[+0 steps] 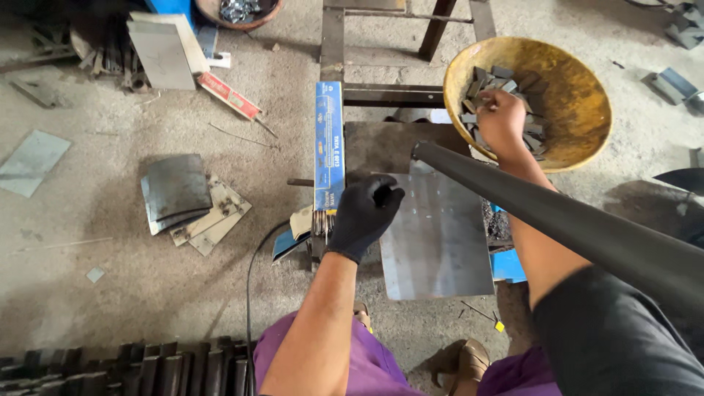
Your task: The person sits on the floor and welds a circular metal cap onto the end of a long metal pipe using a handheld welding torch. They repeat this process with another pipe, positioning the cap and applying the weld while sparks fly. The person also handles a metal sheet and places the finished pipe assembly on the floor.
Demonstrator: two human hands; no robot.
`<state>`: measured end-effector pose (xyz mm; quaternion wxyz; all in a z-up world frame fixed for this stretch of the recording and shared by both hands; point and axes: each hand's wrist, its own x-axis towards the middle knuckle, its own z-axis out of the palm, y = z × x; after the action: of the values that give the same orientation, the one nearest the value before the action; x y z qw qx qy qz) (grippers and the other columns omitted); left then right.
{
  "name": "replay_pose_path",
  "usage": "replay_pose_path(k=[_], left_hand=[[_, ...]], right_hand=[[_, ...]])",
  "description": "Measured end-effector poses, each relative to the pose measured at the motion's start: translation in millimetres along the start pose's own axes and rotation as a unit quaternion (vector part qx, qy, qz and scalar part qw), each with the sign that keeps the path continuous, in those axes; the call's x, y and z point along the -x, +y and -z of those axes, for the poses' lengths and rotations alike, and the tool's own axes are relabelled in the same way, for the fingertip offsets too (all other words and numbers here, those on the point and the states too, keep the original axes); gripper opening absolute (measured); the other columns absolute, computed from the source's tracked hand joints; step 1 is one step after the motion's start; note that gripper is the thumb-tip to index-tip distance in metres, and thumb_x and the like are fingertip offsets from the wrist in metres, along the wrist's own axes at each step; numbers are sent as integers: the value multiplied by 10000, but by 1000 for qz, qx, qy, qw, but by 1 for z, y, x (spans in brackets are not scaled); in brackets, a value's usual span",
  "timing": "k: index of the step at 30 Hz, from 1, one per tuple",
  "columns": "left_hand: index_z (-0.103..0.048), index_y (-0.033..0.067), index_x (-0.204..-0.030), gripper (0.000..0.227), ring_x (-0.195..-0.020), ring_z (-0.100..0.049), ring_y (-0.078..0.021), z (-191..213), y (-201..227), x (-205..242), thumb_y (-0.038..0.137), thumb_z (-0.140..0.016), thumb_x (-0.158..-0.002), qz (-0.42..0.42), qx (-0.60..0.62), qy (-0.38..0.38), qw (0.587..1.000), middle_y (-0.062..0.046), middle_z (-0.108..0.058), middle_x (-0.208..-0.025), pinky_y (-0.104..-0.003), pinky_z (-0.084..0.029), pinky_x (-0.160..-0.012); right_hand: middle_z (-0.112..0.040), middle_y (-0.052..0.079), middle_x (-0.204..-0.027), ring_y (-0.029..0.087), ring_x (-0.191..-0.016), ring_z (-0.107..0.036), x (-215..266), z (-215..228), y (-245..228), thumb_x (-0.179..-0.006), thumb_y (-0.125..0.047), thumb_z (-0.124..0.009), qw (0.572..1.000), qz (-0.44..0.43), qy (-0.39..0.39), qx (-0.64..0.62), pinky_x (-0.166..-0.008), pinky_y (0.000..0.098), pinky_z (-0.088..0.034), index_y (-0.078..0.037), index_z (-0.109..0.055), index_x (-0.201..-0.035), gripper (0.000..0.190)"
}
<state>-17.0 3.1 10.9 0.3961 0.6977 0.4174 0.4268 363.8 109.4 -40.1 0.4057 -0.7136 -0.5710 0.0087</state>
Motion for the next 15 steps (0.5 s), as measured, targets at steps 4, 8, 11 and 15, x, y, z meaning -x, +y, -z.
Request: replay_pose_path(k=[4, 8, 11, 15], left_hand=[[-774, 85, -959, 215, -794, -769, -205, -3, 6, 8, 279, -752, -869, 10, 23, -154, 988, -115, -789, -887, -338, -593, -735], [-769, 82, -996, 257, -805, -771, -194, -28, 20, 25, 310, -752, -879, -44, 29, -220, 974, -120, -783, -907, -325, -601, -761], [-747, 81, -1072, 309, -833, -766, -209, -51, 34, 46, 310, -758, -864, -78, 42, -260, 962, -119, -777, -941, -329, -597, -780], [-734, 82, -1130, 330, -847, -750, -231, -85, 44, 80, 270, -759, -860, -46, 62, -343, 936, -129, -776, -970, -360, -583, -782]], right_hand=[[-708, 44, -1048, 117, -883, -647, 45, 45, -5, -907, -24, -722, 958, -110, 15, -264, -764, 295, -529, -90, -678, -1287, 387], [-711, 2, -1055, 107, -890, -615, 141, 107, -36, -1009, -102, -599, 947, -161, -145, -239, -789, 289, -519, -131, -597, -1385, 377], [-663, 83, -1033, 151, -869, -658, 208, 135, -82, -862, 20, -758, 936, -197, -221, -188, -739, 376, -569, -49, -642, -1280, 440], [-589, 76, -1150, 155, -849, -695, 248, 179, -132, -771, 67, -729, 932, -135, -268, -201, -721, 359, -598, -169, -523, -1477, 772]])
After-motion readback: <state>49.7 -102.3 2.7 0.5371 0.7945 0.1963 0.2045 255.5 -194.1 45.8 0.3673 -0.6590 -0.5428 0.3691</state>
